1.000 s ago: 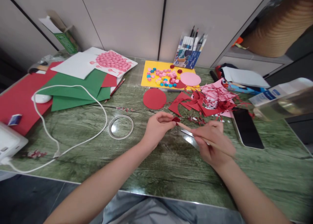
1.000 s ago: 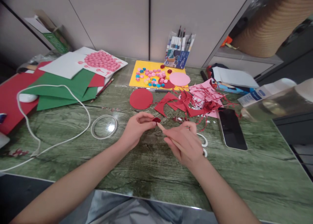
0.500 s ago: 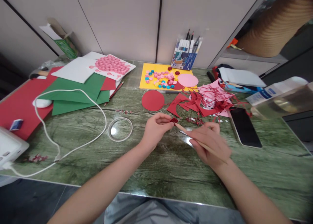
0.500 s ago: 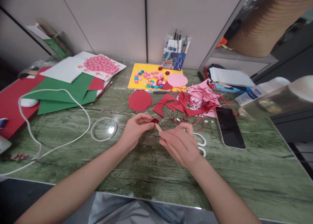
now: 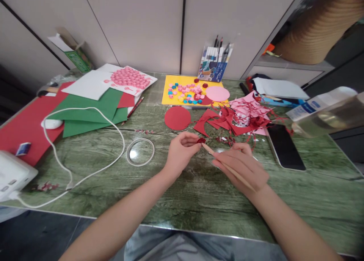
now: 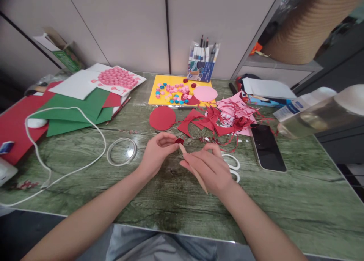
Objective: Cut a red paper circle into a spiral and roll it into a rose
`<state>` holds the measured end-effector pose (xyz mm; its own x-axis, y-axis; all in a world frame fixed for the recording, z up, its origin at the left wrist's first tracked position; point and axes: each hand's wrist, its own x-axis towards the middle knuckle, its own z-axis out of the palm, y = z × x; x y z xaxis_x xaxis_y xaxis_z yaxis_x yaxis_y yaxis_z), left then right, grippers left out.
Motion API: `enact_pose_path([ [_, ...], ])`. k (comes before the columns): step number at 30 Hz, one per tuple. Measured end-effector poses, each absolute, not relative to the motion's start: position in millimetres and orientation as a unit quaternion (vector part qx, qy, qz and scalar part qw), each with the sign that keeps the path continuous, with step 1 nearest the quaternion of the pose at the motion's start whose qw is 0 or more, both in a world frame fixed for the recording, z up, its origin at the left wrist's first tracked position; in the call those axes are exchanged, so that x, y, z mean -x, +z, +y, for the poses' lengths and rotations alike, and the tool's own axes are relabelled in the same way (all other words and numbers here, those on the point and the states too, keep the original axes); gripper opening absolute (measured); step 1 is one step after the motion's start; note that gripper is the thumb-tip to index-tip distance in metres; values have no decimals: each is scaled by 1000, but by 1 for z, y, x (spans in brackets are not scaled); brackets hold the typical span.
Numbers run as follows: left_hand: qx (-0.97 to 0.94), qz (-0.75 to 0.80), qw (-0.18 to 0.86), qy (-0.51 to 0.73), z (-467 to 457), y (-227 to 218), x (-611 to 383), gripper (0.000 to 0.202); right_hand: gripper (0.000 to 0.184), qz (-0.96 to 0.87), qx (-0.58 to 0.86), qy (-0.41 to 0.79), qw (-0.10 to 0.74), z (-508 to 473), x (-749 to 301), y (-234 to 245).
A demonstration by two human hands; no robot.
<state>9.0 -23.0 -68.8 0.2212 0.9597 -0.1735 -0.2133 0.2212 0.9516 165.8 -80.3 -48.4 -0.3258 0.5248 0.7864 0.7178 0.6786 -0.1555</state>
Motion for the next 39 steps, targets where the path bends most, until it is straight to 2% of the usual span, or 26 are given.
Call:
enact_pose_path([
  [5, -419, 432, 660, 449, -28, -67, -11, 21, 16, -805, 380, -142, 433, -80, -161, -46],
  [11, -436, 427, 664, 432, -32, -65, -14, 20, 19, -788, 398, -148, 445, -81, -162, -48],
  [14, -438, 433, 667, 421, -32, -67, -14, 21, 5, -790, 427, -115, 424, -81, -162, -47],
  [17, -443, 434, 654, 434, -28, -70, -14, 21, 20, -800, 451, -76, 388, -80, -163, -46],
  [19, -444, 435, 646, 444, -25, -71, -12, 22, 24, -804, 452, -66, 380, -79, -164, -48],
  [25, -421, 430, 644, 472, -22, -70, -9, 24, 29, -788, 427, -91, 434, -76, -167, -58],
  [32, -402, 431, 648, 482, -28, -68, -11, 24, 23, -784, 446, -113, 417, -80, -164, -55],
  [36, -409, 425, 648, 482, -32, -67, -13, 22, 12, -779, 457, -132, 408, -81, -162, -57],
  [39, -432, 419, 644, 472, -35, -67, -15, 20, 26, -774, 457, -165, 407, -79, -162, -57],
])
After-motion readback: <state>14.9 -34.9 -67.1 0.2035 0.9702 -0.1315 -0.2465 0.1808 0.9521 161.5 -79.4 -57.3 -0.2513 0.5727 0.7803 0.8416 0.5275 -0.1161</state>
